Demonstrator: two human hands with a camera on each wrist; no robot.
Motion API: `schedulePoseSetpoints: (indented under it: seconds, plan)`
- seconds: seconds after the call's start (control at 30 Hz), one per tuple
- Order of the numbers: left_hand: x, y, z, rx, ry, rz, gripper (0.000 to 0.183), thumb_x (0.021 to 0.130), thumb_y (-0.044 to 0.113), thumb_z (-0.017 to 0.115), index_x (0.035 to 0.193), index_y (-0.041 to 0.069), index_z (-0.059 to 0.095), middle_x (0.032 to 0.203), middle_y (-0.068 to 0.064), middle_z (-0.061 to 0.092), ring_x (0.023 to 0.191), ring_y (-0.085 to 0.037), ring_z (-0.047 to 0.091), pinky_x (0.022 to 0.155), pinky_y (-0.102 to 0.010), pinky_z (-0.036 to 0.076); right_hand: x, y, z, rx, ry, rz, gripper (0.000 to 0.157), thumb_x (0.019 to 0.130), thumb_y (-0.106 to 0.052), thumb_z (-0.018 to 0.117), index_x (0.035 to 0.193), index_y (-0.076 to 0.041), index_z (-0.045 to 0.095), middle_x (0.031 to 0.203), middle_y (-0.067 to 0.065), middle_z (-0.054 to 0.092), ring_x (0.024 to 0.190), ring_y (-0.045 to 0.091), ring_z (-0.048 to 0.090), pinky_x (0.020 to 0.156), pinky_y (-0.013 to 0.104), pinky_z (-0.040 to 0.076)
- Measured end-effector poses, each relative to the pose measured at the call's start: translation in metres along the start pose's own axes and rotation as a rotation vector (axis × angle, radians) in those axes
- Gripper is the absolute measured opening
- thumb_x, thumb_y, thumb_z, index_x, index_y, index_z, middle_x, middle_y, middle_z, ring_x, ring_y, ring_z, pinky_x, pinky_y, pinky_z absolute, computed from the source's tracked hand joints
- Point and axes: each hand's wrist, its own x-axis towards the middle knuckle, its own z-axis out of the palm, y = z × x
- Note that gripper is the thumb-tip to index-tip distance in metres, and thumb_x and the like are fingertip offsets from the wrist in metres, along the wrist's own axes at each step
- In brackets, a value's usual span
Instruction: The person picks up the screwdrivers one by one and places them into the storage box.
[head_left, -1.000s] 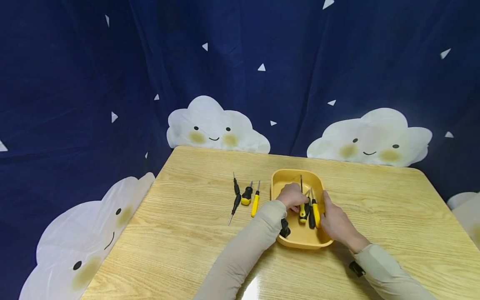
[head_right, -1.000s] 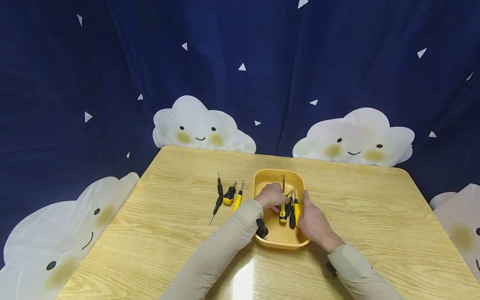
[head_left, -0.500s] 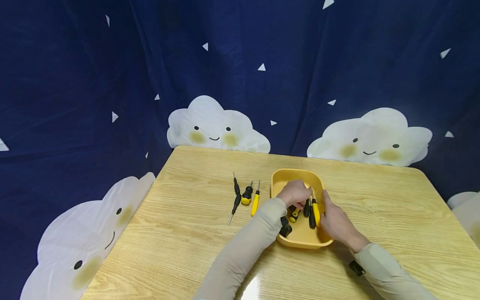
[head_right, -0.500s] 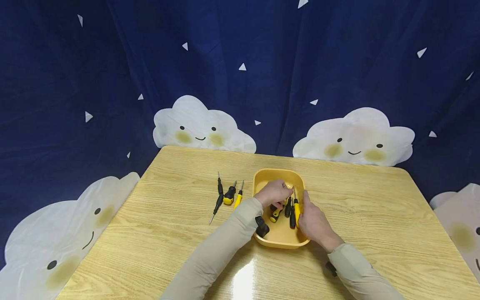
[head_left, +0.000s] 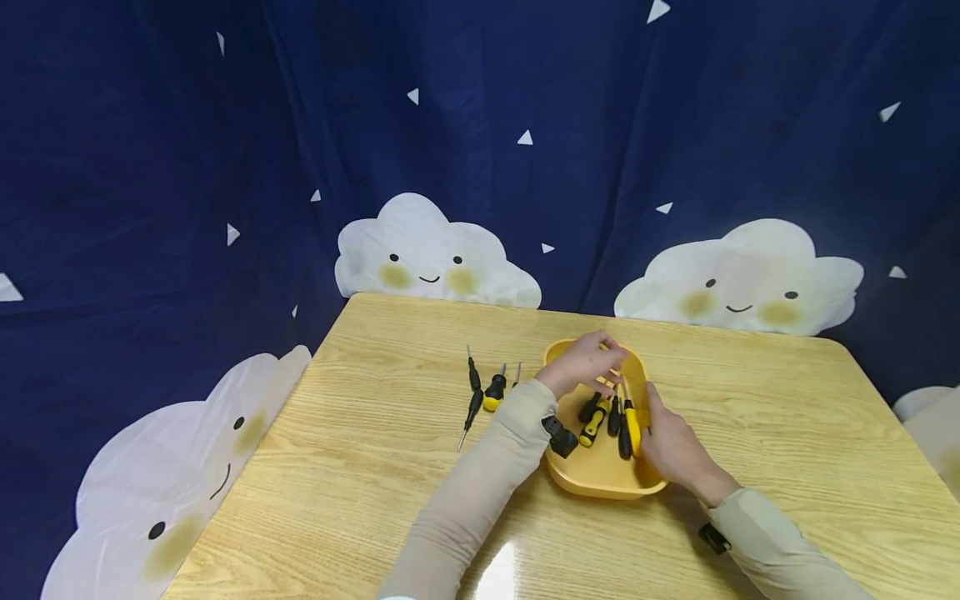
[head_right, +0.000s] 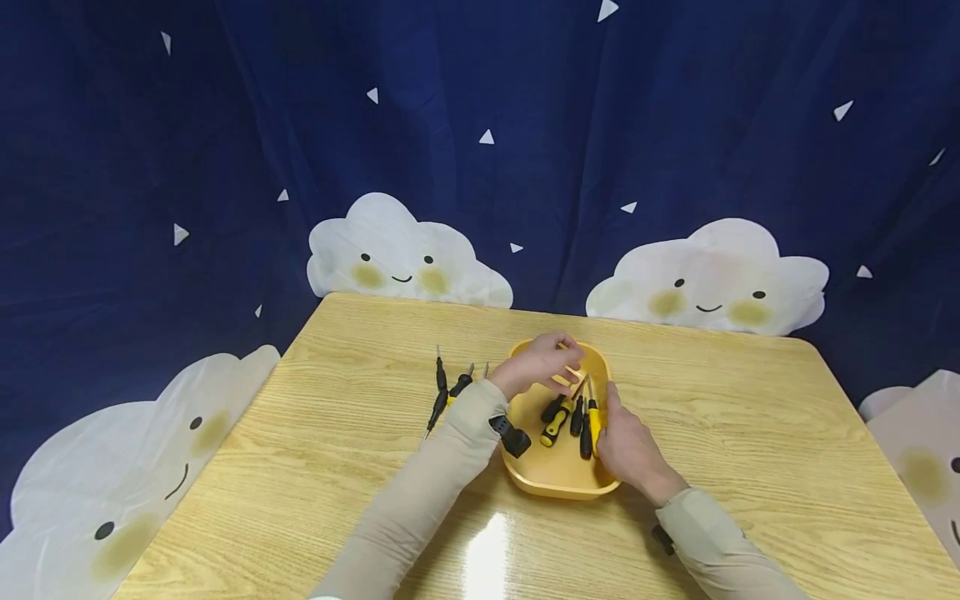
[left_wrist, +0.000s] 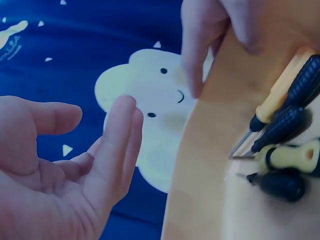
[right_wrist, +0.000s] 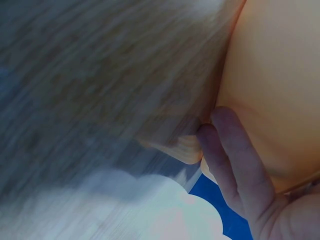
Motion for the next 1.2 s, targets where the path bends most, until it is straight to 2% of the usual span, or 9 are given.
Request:
schedulePoseSetpoints:
  seconds: [0.1,0.37,0.47,0.63,0.77,0.87,1.03,1.13,1.2]
  plan:
    - [-0.002,0.001,-0.010,-0.016,-0.002,0.014,0.015,0.096,0.019,0.054,0.105,0.007,0.054,0.093,-0.012,0.059,0.087,-0.029,0.066,0.066,-0.033,0.056,-0.001,0.000,0.001,-0.006,0.006,-0.003,0.070,0.088,-0.001,0.042,0.146,0.010,0.005,0.100,0.035,0.058,0.064,0.023,0.054,0.054,0.036,0.045]
    - [-0.011,-0.002,-0.048,-0.139,-0.035,0.008,0.028,0.101,0.020,0.046,0.121,0.002,0.051,0.109,-0.022,0.059,0.103,-0.038,0.060,0.074,-0.038,0.056,-0.002,0.000,0.001,0.000,-0.002,0.004,0.070,0.089,-0.001,0.041,0.146,0.009,0.003,0.097,0.034,0.060,0.060,0.021,0.054,0.055,0.036,0.046]
    - [-0.014,-0.006,-0.063,-0.153,-0.025,-0.004,0.030,0.101,0.021,0.046,0.124,0.003,0.050,0.113,-0.023,0.058,0.107,-0.039,0.058,0.076,-0.039,0.055,-0.002,0.000,0.001,0.001,0.000,0.002,0.070,0.088,-0.001,0.041,0.146,0.009,0.002,0.094,0.034,0.060,0.057,0.020,0.053,0.053,0.035,0.045]
    - [-0.020,-0.016,-0.090,-0.142,-0.001,-0.014,0.033,0.100,0.022,0.047,0.125,0.002,0.049,0.118,-0.025,0.054,0.105,-0.037,0.059,0.081,-0.042,0.053,-0.001,0.000,0.001,-0.003,0.001,-0.002,0.071,0.088,0.000,0.041,0.146,0.010,0.001,0.099,0.038,0.057,0.059,0.022,0.054,0.054,0.035,0.046]
    - [-0.025,-0.027,-0.111,-0.111,0.031,-0.030,0.029,0.100,0.021,0.046,0.121,0.001,0.050,0.120,-0.028,0.052,0.104,-0.037,0.059,0.088,-0.049,0.048,-0.002,-0.001,0.001,-0.001,0.001,-0.007,0.070,0.088,0.000,0.040,0.146,0.010,0.002,0.103,0.040,0.056,0.060,0.022,0.054,0.054,0.035,0.046]
    - [-0.030,-0.035,-0.125,-0.072,0.060,-0.055,0.027,0.099,0.021,0.046,0.116,0.001,0.050,0.119,-0.027,0.053,0.106,-0.040,0.058,0.089,-0.048,0.048,-0.002,-0.001,0.000,-0.002,0.002,-0.009,0.070,0.088,0.000,0.040,0.146,0.010,0.003,0.104,0.040,0.056,0.060,0.022,0.055,0.055,0.036,0.046]
    - [-0.036,-0.046,-0.143,0.005,0.120,-0.100,0.022,0.098,0.019,0.048,0.109,0.000,0.050,0.117,-0.028,0.053,0.105,-0.042,0.057,0.080,-0.041,0.054,-0.002,-0.002,-0.001,-0.012,0.009,-0.012,0.070,0.087,0.000,0.041,0.145,0.011,0.004,0.103,0.040,0.056,0.066,0.025,0.057,0.061,0.043,0.049]
    - [-0.041,-0.053,-0.150,0.068,0.163,-0.131,0.017,0.097,0.019,0.051,0.102,0.002,0.051,0.113,-0.026,0.054,0.096,-0.039,0.060,0.073,-0.038,0.055,-0.002,-0.003,-0.001,-0.012,0.007,-0.011,0.070,0.087,0.000,0.041,0.145,0.011,0.005,0.100,0.039,0.057,0.065,0.025,0.056,0.060,0.042,0.049]
    - [-0.044,-0.057,-0.153,0.119,0.188,-0.149,0.016,0.097,0.019,0.053,0.096,0.003,0.050,0.103,-0.023,0.056,0.086,-0.034,0.061,0.072,-0.039,0.055,-0.001,-0.003,-0.001,-0.014,0.005,-0.010,0.070,0.087,0.000,0.041,0.145,0.011,0.005,0.099,0.038,0.057,0.063,0.024,0.055,0.058,0.040,0.048]
